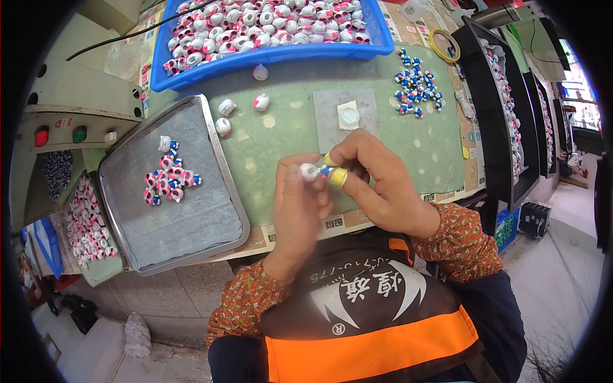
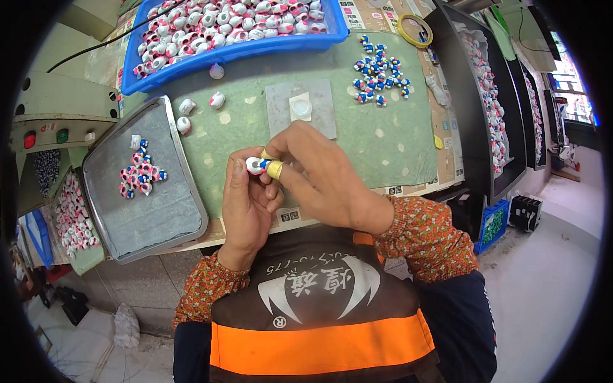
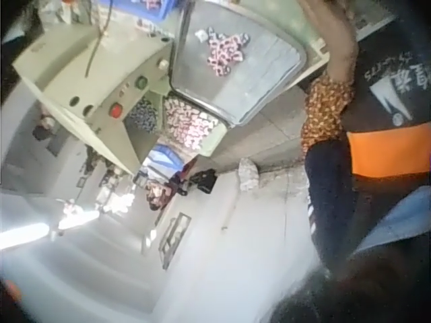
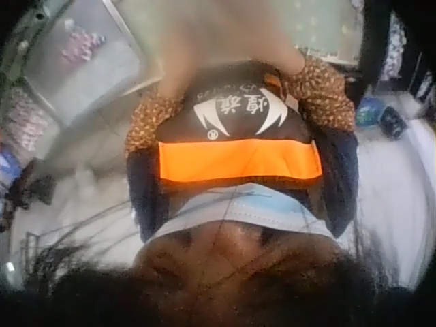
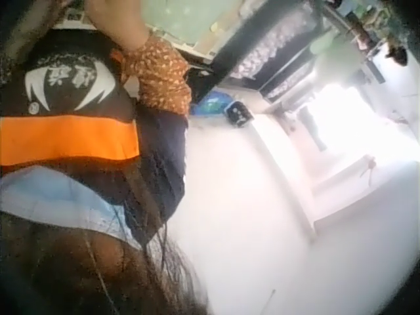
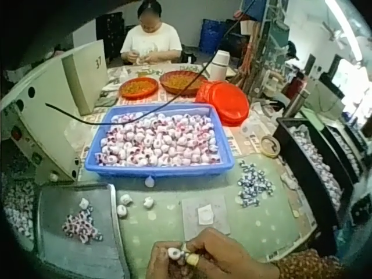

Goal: The person assembles small figurines by dipping components into adhesive, attaching the pieces together by hand, and placing the assembled figurines onto a tray.

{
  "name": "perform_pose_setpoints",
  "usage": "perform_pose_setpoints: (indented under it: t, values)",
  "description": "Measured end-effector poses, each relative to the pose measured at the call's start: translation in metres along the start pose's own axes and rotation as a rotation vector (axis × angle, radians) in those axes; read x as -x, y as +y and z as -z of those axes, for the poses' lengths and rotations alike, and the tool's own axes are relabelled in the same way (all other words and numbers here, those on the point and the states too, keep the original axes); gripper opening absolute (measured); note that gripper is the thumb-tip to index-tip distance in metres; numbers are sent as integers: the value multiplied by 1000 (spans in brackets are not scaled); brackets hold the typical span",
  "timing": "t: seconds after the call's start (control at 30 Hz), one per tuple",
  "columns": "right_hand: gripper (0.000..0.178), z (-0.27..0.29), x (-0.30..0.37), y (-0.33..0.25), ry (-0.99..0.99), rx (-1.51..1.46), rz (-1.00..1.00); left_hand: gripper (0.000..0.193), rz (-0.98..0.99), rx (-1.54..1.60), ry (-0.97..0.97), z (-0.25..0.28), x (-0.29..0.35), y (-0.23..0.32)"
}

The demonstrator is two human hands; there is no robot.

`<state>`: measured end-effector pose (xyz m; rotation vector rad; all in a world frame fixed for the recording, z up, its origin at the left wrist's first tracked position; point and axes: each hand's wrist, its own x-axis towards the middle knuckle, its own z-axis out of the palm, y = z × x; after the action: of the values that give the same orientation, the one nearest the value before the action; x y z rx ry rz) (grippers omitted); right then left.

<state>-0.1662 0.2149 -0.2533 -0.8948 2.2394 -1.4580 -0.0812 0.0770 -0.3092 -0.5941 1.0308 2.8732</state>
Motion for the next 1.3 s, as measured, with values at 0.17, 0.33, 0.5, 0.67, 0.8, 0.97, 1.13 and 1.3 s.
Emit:
perform_pose_setpoints:
  t: [0.17,0.33,0.5,0.67,0.8,0.97,1.13,1.3]
  values:
    - [20,-15,6,9,57,-62,-15,36,-79,-68,8,-3,2,-8]
    - [18,-20,9,14,63,16,67,35,-146,-254,96,-5,6,-15]
    - [19,-38,17,22,129,-39,119,37,-327,-486,152,0,10,-28]
    - [20,-47,21,31,224,-74,223,37,-564,-651,171,1,1,-37]
    - [17,-39,21,31,179,-170,131,37,-445,-654,159,8,0,-33]
    - [16,3,10,14,94,-353,-182,35,-169,-302,174,-8,3,11]
    - [16,83,6,60,313,257,-48,36,-568,-967,312,30,6,90]
    - [25,103,0,71,161,905,262,32,-776,-1709,547,91,18,140]
